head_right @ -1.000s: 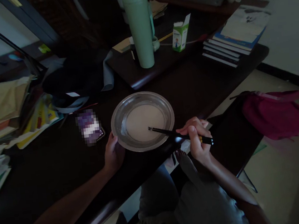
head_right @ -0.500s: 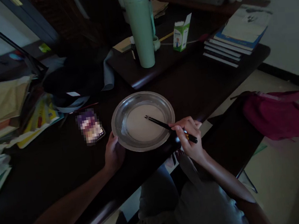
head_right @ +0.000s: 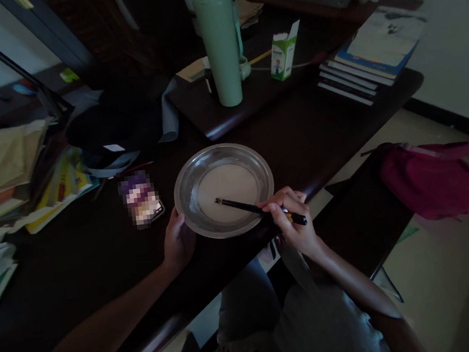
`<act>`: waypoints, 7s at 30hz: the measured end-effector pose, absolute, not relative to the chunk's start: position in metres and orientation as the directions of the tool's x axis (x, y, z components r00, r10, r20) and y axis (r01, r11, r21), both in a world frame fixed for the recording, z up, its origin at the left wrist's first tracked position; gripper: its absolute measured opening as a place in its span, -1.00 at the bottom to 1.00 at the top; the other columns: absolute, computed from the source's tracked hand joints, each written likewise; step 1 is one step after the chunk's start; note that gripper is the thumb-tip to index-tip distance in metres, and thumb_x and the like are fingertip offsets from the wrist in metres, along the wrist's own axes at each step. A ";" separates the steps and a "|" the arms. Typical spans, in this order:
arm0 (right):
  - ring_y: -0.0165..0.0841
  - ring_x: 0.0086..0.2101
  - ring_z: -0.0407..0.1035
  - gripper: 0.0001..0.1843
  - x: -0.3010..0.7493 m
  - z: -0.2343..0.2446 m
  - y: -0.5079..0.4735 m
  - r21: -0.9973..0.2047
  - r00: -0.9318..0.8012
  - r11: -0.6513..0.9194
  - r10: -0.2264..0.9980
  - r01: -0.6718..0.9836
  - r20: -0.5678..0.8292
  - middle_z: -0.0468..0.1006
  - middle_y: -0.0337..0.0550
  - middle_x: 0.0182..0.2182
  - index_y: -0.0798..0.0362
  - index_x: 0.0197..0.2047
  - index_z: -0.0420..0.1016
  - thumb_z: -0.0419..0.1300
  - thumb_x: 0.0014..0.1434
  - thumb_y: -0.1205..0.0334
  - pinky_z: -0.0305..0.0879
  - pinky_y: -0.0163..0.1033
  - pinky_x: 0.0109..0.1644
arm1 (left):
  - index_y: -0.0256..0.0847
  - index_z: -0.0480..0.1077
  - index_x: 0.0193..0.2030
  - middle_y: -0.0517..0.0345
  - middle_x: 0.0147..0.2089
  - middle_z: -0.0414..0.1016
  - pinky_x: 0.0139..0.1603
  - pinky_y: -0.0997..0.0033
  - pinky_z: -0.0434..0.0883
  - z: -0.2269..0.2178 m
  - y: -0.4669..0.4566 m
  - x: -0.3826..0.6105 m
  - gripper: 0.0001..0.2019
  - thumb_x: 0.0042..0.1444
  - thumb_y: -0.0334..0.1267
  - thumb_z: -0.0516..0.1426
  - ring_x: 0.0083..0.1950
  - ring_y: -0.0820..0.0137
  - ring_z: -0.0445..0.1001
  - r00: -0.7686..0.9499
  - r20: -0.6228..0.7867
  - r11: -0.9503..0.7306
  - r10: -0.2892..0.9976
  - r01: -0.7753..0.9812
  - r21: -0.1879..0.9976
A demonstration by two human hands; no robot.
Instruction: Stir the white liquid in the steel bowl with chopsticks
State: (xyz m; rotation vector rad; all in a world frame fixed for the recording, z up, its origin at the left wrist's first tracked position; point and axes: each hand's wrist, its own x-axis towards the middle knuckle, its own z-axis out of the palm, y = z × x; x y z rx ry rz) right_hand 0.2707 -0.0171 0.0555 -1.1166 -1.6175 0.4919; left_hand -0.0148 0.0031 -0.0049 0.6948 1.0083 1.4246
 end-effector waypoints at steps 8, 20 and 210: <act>-0.25 -0.24 0.56 -0.76 0.272 0.053 -0.015 -0.723 0.073 0.434 0.830 0.537 0.552 0.81 -0.27 -0.23 -0.11 -0.25 0.61 0.20 0.49 0.18 0.16 0.04 -0.04 | -0.08 0.59 0.11 0.01 0.08 0.72 0.34 -0.03 0.54 -0.003 0.003 -0.014 -0.50 0.12 0.11 0.44 0.21 0.03 0.68 -0.135 -0.150 0.071 0.979 -0.466 0.882; -0.23 -0.33 0.52 -0.63 0.276 0.052 -0.021 -0.793 0.079 0.473 0.839 0.385 0.539 0.76 -0.24 -0.36 -0.12 -0.32 0.63 0.13 0.51 0.10 0.27 0.09 -0.03 | -0.05 0.58 0.16 -0.03 0.13 0.71 0.35 -0.09 0.53 -0.004 0.003 -0.014 -0.51 0.17 0.09 0.41 0.32 -0.03 0.61 -0.098 -0.133 0.072 0.986 -0.474 0.878; -0.25 -0.34 0.51 -0.62 0.277 0.054 -0.022 -0.754 0.074 0.527 0.799 0.391 0.597 0.74 -0.24 -0.40 -0.11 -0.35 0.58 0.09 0.52 0.19 0.22 0.09 -0.03 | -0.09 0.58 0.13 -0.01 0.08 0.72 0.38 -0.08 0.51 -0.004 0.004 -0.015 -0.48 0.10 0.10 0.45 0.29 -0.02 0.63 -0.115 -0.158 0.084 0.981 -0.479 0.874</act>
